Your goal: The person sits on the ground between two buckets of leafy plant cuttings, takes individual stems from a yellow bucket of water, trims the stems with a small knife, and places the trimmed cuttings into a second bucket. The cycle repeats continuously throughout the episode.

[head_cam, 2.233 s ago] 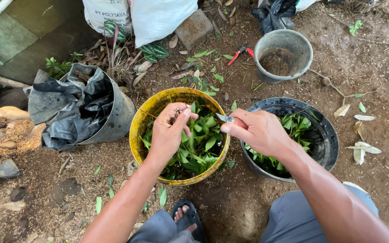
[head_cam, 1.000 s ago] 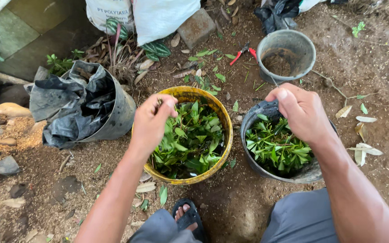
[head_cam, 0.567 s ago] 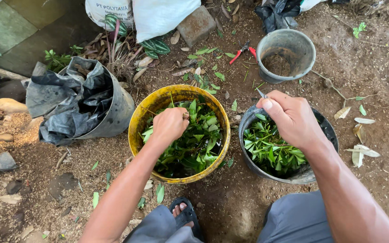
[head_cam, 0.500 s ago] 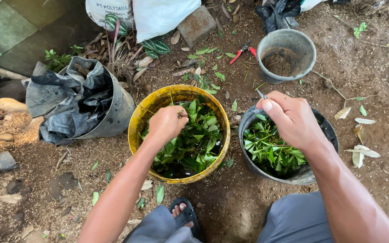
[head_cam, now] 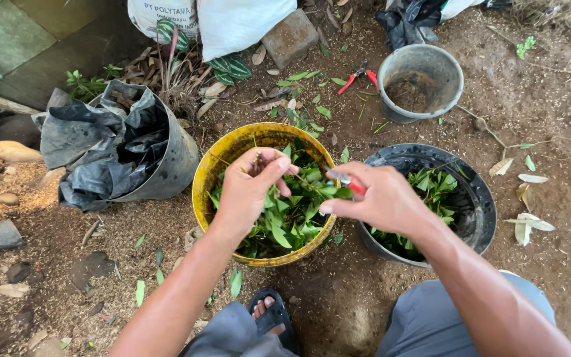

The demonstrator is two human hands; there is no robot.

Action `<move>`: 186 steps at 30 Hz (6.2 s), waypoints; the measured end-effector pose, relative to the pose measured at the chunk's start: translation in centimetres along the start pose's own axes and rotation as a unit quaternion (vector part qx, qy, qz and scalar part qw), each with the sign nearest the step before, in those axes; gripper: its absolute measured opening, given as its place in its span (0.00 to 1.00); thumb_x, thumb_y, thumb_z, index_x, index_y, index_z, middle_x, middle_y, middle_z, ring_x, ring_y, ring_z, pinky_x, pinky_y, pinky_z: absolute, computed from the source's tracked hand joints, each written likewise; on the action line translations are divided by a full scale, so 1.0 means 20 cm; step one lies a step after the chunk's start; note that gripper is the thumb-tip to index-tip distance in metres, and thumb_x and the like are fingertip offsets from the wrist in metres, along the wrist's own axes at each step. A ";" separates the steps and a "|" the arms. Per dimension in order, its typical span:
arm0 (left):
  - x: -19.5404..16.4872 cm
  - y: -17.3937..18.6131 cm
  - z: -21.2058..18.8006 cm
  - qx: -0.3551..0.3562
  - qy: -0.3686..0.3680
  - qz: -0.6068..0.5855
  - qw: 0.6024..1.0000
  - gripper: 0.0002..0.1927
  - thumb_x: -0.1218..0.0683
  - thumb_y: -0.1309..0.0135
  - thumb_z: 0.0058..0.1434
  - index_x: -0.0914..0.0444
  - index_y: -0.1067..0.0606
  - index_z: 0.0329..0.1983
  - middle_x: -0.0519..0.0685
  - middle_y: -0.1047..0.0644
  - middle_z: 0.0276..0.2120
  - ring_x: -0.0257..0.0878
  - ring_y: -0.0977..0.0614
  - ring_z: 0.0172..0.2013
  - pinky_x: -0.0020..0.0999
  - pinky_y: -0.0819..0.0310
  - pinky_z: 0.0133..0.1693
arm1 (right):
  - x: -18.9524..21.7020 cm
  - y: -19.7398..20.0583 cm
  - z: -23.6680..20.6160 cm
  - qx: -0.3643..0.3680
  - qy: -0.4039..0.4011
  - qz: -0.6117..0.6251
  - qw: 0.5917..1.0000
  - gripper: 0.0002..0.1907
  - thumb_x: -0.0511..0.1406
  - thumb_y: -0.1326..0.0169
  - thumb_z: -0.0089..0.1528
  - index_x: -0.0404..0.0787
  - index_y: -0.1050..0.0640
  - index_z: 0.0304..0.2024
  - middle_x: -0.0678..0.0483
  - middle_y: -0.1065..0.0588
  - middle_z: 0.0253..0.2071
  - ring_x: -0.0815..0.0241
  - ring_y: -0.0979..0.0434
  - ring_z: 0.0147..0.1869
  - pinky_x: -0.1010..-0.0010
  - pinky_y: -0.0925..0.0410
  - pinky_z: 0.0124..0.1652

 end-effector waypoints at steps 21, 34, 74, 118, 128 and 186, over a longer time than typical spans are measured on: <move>0.18 -0.23 -0.07 0.084 0.051 -0.081 0.992 0.09 0.57 0.46 0.69 0.69 0.25 0.45 0.48 0.23 0.32 0.35 0.21 0.28 0.31 0.24 0.33 | 0.09 0.06 -0.02 -0.043 0.122 -0.098 0.987 0.19 0.50 0.45 0.61 0.43 0.20 0.43 0.52 0.24 0.24 0.49 0.22 0.28 0.59 0.32 0.29; 0.19 -0.30 -0.12 0.146 0.073 -0.072 0.984 0.09 0.57 0.49 0.72 0.69 0.25 0.43 0.47 0.23 0.31 0.32 0.23 0.28 0.29 0.27 0.34 | 0.06 0.02 0.00 -0.012 0.137 -0.157 0.978 0.21 0.53 0.47 0.63 0.43 0.22 0.32 0.52 0.23 0.24 0.47 0.22 0.28 0.57 0.32 0.29; -0.33 0.05 -0.02 -0.052 -0.315 0.242 0.917 0.06 0.64 0.46 0.68 0.64 0.24 0.47 0.46 0.19 0.43 0.31 0.20 0.40 0.26 0.24 0.44 | -0.04 0.09 0.03 -0.079 0.008 0.020 0.997 0.25 0.48 0.34 0.56 0.43 0.19 0.51 0.55 0.29 0.23 0.68 0.30 0.27 0.71 0.33 0.30; -0.08 -0.16 -0.03 -0.018 -0.191 0.242 0.951 0.05 0.59 0.45 0.66 0.65 0.27 0.42 0.44 0.21 0.31 0.27 0.23 0.32 0.26 0.26 0.35 | -0.22 -0.30 0.11 0.080 -0.083 0.241 0.964 0.09 0.38 0.37 0.59 0.39 0.19 0.37 0.66 0.28 0.25 0.75 0.32 0.30 0.77 0.36 0.31; 0.14 -0.15 0.04 0.071 -0.006 0.094 0.993 0.09 0.57 0.40 0.64 0.68 0.20 0.43 0.43 0.20 0.32 0.27 0.23 0.28 0.25 0.27 0.29 | -0.23 -0.30 0.10 0.081 -0.081 0.265 0.957 0.08 0.37 0.41 0.62 0.39 0.18 0.38 0.63 0.27 0.27 0.74 0.31 0.30 0.75 0.35 0.32; -0.20 -0.03 -0.08 -0.115 -0.252 0.174 0.945 0.04 0.60 0.45 0.70 0.67 0.22 0.44 0.46 0.19 0.40 0.28 0.21 0.31 0.23 0.26 0.35 | -0.20 -0.13 0.18 0.062 -0.051 0.305 0.949 0.31 0.46 0.57 0.72 0.52 0.40 0.78 0.56 0.39 0.24 0.69 0.41 0.23 0.76 0.40 0.24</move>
Point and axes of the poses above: each hand's wrist, its own z-axis towards the middle knuckle, its own y-axis out of the back of the hand, x = y × z, the point moved 9 cm from there along z, towards the middle knuckle
